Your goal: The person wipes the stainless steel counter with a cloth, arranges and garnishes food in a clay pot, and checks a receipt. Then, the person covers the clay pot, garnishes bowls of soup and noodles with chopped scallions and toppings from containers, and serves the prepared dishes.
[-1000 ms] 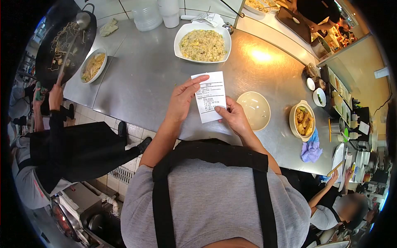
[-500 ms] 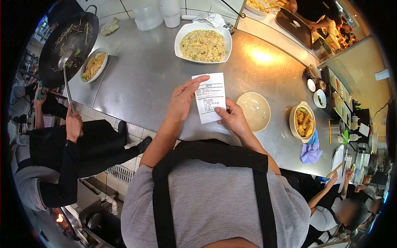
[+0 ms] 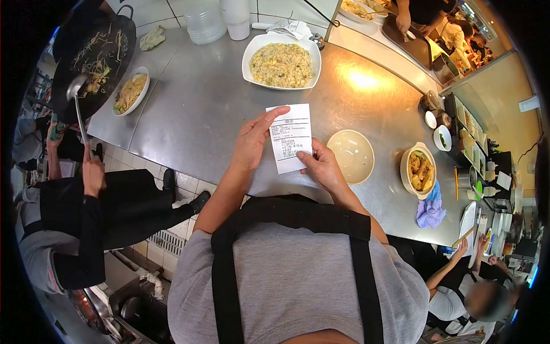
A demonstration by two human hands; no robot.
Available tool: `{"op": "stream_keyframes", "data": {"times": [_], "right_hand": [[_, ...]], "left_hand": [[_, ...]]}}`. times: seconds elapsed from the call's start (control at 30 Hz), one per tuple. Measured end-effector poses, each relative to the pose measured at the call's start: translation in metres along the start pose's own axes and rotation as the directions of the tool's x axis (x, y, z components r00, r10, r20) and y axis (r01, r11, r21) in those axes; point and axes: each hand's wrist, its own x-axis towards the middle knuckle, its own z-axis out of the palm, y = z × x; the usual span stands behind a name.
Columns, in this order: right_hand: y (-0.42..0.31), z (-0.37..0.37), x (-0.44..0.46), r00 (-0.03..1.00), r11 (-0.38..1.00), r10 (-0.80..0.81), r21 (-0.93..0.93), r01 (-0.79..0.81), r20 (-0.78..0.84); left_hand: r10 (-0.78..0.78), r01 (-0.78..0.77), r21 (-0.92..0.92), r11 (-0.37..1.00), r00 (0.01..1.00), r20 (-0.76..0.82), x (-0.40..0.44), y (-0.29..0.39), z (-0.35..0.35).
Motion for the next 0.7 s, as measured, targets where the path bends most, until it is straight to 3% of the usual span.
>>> {"op": "stream_keyframes", "data": {"times": [0.13, 0.17, 0.23, 0.33, 0.43, 0.47, 0.53, 0.6, 0.63, 0.67, 0.7], "right_hand": [[-0.003, 0.000, 0.001, 0.997, 0.998, 0.057, -0.013, -0.058, -0.050], [0.006, -0.006, 0.005, 0.994, 0.980, -0.082, -0.186, 0.066, -0.078], [-0.001, -0.016, 0.018, 0.990, 0.942, -0.121, -0.322, 0.092, -0.071], [-0.039, -0.028, 0.044, 0.970, 0.935, -0.231, -0.293, 0.201, -0.071], [-0.103, -0.045, 0.081, 0.955, 0.891, -0.293, -0.375, 0.256, -0.045], [-0.124, -0.052, 0.100, 0.928, 0.821, -0.372, -0.477, 0.313, -0.030], [-0.175, -0.063, 0.140, 0.857, 0.671, -0.515, -0.622, 0.403, 0.000], [-0.232, -0.076, 0.191, 0.763, 0.519, -0.647, -0.722, 0.457, 0.018], [-0.256, -0.084, 0.225, 0.770, 0.627, -0.637, -0.595, 0.503, -0.020], [-0.290, -0.080, 0.243, 0.734, 0.613, -0.675, -0.609, 0.503, -0.075], [-0.322, -0.074, 0.256, 0.713, 0.646, -0.693, -0.528, 0.551, -0.104]], "left_hand": [[-0.001, 0.001, 0.001, 1.000, 1.000, -0.004, -0.002, -0.002, -0.001], [0.003, -0.003, -0.003, 1.000, 1.000, -0.003, -0.002, -0.009, -0.007], [0.048, -0.047, 0.033, 0.998, 0.998, -0.030, 0.004, -0.013, -0.014], [0.075, -0.053, 0.180, 0.982, 0.990, -0.117, -0.001, -0.009, -0.035], [0.085, 0.006, 0.365, 0.931, 0.969, -0.231, -0.011, -0.021, -0.079], [0.095, 0.043, 0.441, 0.897, 0.953, -0.286, -0.014, -0.029, -0.098], [0.261, 0.051, 0.703, 0.710, 0.908, -0.329, -0.024, -0.044, -0.136], [0.436, 0.020, 0.843, 0.538, 0.849, -0.298, -0.037, -0.043, -0.152], [0.421, 0.037, 0.797, 0.603, 0.834, -0.357, -0.041, -0.050, -0.162], [0.397, 0.054, 0.745, 0.665, 0.819, -0.414, -0.042, -0.055, -0.171], [0.439, 0.032, 0.788, 0.614, 0.816, -0.375, -0.040, -0.051, -0.166]]}}
